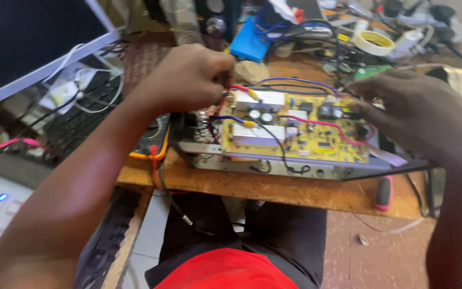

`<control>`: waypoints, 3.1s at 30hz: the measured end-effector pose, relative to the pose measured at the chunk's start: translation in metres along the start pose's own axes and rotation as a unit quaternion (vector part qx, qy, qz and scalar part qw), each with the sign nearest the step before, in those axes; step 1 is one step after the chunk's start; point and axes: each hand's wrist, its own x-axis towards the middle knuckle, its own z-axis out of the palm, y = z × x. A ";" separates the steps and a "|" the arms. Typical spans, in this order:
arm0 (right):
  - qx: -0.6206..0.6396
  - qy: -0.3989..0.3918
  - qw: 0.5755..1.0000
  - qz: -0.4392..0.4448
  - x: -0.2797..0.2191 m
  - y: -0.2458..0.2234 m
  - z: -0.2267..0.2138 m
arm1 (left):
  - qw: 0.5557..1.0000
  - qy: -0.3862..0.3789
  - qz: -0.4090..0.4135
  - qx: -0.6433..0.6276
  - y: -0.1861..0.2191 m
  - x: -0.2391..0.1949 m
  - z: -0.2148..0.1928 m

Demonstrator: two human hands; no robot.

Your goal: The person works on an open electronic device, likely a power supply, using a multimeter to test connections and a screwdriver to adjust components. They manipulate wires and circuit boards within the metal chassis on a cluttered workbench.

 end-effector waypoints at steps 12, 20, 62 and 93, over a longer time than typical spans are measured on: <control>-0.065 0.096 0.992 -0.057 0.009 0.034 0.044 | 0.974 -0.031 0.001 -0.225 -0.001 -0.005 -0.009; -0.045 0.064 0.997 -0.021 0.011 0.037 0.048 | 0.973 -0.086 0.013 -0.213 0.007 -0.010 -0.025; -0.024 0.090 0.994 -0.050 0.010 0.014 0.016 | 0.987 -0.033 -0.046 -0.153 0.020 -0.011 -0.019; -0.058 0.064 0.995 -0.048 0.004 0.014 0.014 | 0.984 -0.031 -0.051 -0.171 0.020 -0.010 -0.017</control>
